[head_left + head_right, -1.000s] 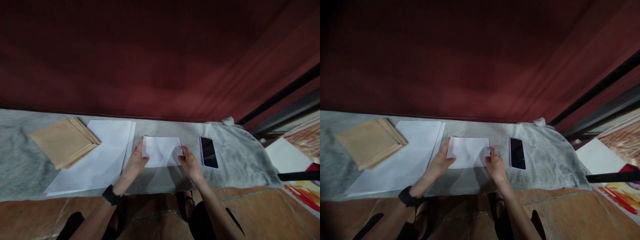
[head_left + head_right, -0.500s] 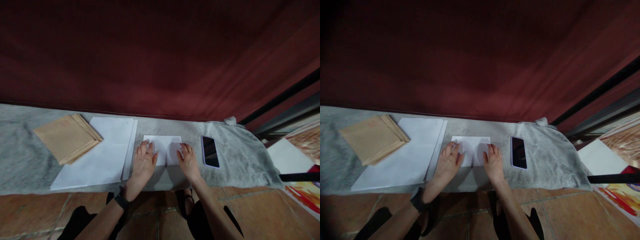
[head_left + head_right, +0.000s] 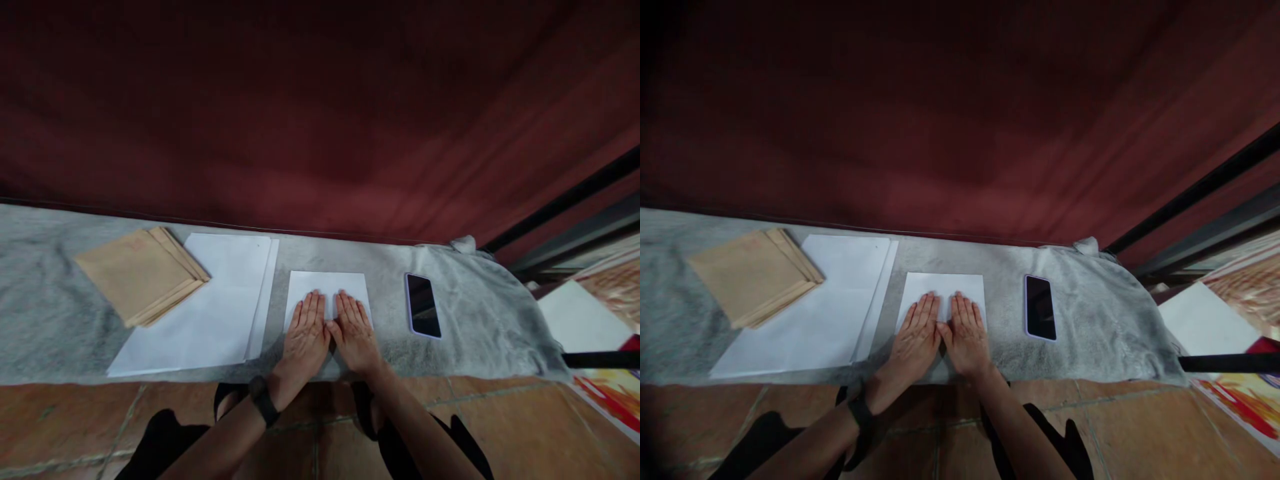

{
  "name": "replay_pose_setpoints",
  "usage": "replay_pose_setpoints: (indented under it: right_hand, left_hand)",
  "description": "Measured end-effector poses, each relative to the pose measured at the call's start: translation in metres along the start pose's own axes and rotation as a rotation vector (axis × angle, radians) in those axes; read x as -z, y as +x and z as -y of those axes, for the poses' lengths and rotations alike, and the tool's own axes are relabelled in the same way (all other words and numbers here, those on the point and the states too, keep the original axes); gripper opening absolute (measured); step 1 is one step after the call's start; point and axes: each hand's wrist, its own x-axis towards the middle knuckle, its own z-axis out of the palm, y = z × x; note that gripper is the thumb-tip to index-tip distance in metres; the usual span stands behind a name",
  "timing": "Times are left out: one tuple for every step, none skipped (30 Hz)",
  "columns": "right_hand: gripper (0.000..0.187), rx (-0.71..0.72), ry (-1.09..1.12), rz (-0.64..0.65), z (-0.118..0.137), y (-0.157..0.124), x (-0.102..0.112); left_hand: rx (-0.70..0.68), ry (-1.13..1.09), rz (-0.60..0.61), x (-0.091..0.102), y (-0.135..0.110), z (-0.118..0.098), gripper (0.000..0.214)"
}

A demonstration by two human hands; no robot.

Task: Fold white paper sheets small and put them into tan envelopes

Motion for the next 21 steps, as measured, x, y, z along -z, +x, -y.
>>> replay_pose_setpoints:
  right_hand:
    - [0.062, -0.009, -0.019, -0.019, -0.003, -0.001, -0.001]
    - [0.062, -0.017, -0.036, -0.037, -0.007, -0.002, -0.002]
    - [0.063, -0.025, -0.052, -0.053, -0.010, -0.003, -0.002]
    - [0.064, -0.034, -0.067, -0.069, -0.013, -0.004, -0.003]
    - [0.064, -0.045, -0.079, -0.086, -0.017, -0.005, -0.004]
    - [0.065, -0.055, -0.089, -0.103, -0.020, -0.006, -0.005]
    - [0.065, -0.065, -0.096, -0.121, -0.023, -0.007, -0.006]
    - [0.065, -0.078, -0.101, -0.141, -0.026, -0.009, -0.007]
    - [0.066, -0.090, -0.102, -0.157, -0.029, -0.010, -0.007]
    - [0.066, -0.100, -0.099, -0.171, -0.032, -0.012, -0.008]
    - [0.067, -0.110, -0.091, -0.184, -0.034, -0.013, -0.008]
    - [0.068, -0.123, -0.081, -0.195, -0.036, -0.013, -0.007]
    - [0.068, -0.141, -0.067, -0.209, -0.038, -0.013, -0.006]
    - [0.069, -0.166, -0.054, -0.227, -0.039, -0.012, -0.005]
    - [0.069, -0.195, -0.040, -0.248, -0.040, -0.010, -0.002]
    - [0.070, -0.219, -0.023, -0.266, -0.040, -0.006, 0.001]
    - [0.070, -0.235, -0.004, -0.276, -0.039, -0.001, 0.004]
    - [0.070, -0.241, 0.018, -0.275, -0.036, 0.005, 0.008]
    - [0.069, -0.231, 0.044, -0.258, -0.033, 0.012, 0.011]
    - [0.068, -0.214, 0.072, -0.231, -0.029, 0.019, 0.013]
    - [0.066, -0.196, 0.099, -0.198, -0.024, 0.026, 0.015]
  left_hand:
    - [0.013, -0.006, -0.009, 0.001, 0.000, 0.001, 0.061]
    - [0.023, -0.013, -0.017, 0.003, 0.001, 0.002, 0.061]
    - [0.032, -0.021, -0.025, 0.003, 0.001, 0.003, 0.061]
    - [0.045, -0.029, -0.034, 0.004, 0.001, 0.005, 0.061]
    - [0.060, -0.038, -0.043, 0.005, 0.001, 0.007, 0.062]
    - [0.077, -0.046, -0.051, 0.005, 0.000, 0.009, 0.062]
    - [0.093, -0.052, -0.058, 0.006, -0.001, 0.011, 0.062]
    - [0.105, -0.057, -0.064, 0.007, -0.002, 0.013, 0.062]
    - [0.113, -0.062, -0.069, 0.008, -0.003, 0.015, 0.061]
    - [0.118, -0.066, -0.073, 0.010, -0.004, 0.017, 0.061]
    - [0.121, -0.071, -0.077, 0.012, -0.005, 0.019, 0.061]
    - [0.127, -0.074, -0.083, 0.014, -0.005, 0.020, 0.060]
    - [0.137, -0.077, -0.089, 0.015, -0.005, 0.021, 0.060]
    - [0.148, -0.079, -0.095, 0.017, -0.003, 0.022, 0.061]
    - [0.156, -0.082, -0.097, 0.018, -0.001, 0.022, 0.061]
    - [0.157, -0.087, -0.095, 0.019, 0.003, 0.021, 0.060]
    - [0.148, -0.092, -0.087, 0.019, 0.009, 0.019, 0.060]
    - [0.127, -0.096, -0.071, 0.018, 0.015, 0.016, 0.059]
    - [0.096, -0.096, -0.049, 0.017, 0.021, 0.013, 0.058]
    - [0.066, -0.087, -0.030, 0.014, 0.028, 0.010, 0.058]
    - [0.037, -0.073, -0.007, 0.011, 0.034, 0.007, 0.057]
